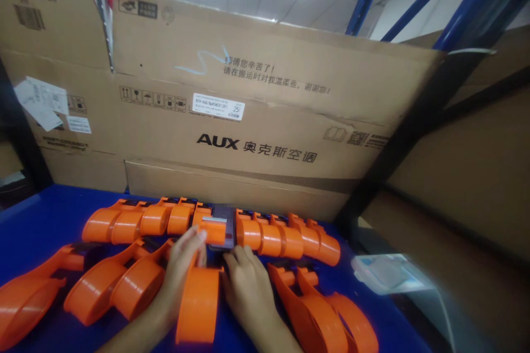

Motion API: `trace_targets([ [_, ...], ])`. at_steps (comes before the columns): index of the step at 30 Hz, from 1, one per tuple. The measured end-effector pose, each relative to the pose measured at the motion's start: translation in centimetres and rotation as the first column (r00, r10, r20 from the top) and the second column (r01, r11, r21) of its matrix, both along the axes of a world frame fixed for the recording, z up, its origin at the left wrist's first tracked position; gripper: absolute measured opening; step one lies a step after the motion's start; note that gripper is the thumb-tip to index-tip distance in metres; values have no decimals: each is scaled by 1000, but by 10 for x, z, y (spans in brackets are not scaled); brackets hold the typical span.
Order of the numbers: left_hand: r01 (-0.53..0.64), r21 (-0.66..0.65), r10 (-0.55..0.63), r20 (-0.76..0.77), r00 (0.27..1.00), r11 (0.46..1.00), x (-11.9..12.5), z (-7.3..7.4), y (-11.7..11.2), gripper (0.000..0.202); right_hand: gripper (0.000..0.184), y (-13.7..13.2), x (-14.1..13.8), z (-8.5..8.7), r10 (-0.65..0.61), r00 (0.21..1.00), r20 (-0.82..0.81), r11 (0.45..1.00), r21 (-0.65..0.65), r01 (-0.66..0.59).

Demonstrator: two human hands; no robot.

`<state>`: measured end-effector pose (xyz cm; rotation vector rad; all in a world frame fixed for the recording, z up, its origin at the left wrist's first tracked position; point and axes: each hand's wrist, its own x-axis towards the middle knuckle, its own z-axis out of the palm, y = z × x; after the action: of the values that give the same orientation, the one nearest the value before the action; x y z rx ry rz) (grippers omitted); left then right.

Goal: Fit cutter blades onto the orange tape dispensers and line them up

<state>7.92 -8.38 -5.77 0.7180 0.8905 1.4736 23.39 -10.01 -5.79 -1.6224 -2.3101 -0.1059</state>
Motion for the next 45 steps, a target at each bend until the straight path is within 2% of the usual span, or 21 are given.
trace_targets([
  [5, -3, 42, 6, -65, 998, 999, 2, 8, -9, 39, 9, -4, -1, -1, -34, 999, 1, 999, 40, 33],
  [7, 1, 84, 9, -119, 993, 996, 2, 10, -8, 40, 8, -6, 3, 5, -70, 993, -94, 993, 87, 79],
  [10, 11, 149, 18, -193, 981, 989, 1, 11, -5, 39, 20, -7, 11, 19, -82, 940, -330, 977, 162, 142],
  [13, 34, 141, -7, -187, 982, 989, 2, 9, -5, 34, 26, -9, 16, 31, 76, 845, -529, 960, 267, 81],
  [15, 56, 117, -37, -163, 986, 992, 4, 7, -7, 30, 27, -10, 17, 36, 180, 810, -558, 939, 342, 27],
  [18, 99, 131, -77, -162, 984, 986, 5, 6, -11, 35, 28, -12, 17, 41, 253, 807, -534, 922, 386, -33],
  [24, 189, 192, -153, -190, 970, 963, 7, 6, -14, 35, 32, -15, 17, 42, 299, 777, -553, 925, 368, -94],
  [32, 197, 136, -165, -217, 962, 971, 8, 7, -18, 40, 30, -14, 19, 43, 327, 769, -549, 926, 347, -145],
  [40, 306, 119, -273, -233, 933, 945, 7, 13, -16, 34, 39, -12, 23, 48, 315, 740, -595, 949, 207, -238],
  [42, 291, 108, -266, -201, 943, 951, 7, 13, -16, 29, 42, -13, 24, 51, 281, 720, -634, 960, 183, -214],
  [45, 203, 78, -192, -130, 973, 976, 5, 14, -13, 20, 31, -14, 28, 57, 183, 669, -720, 981, 177, -78],
])
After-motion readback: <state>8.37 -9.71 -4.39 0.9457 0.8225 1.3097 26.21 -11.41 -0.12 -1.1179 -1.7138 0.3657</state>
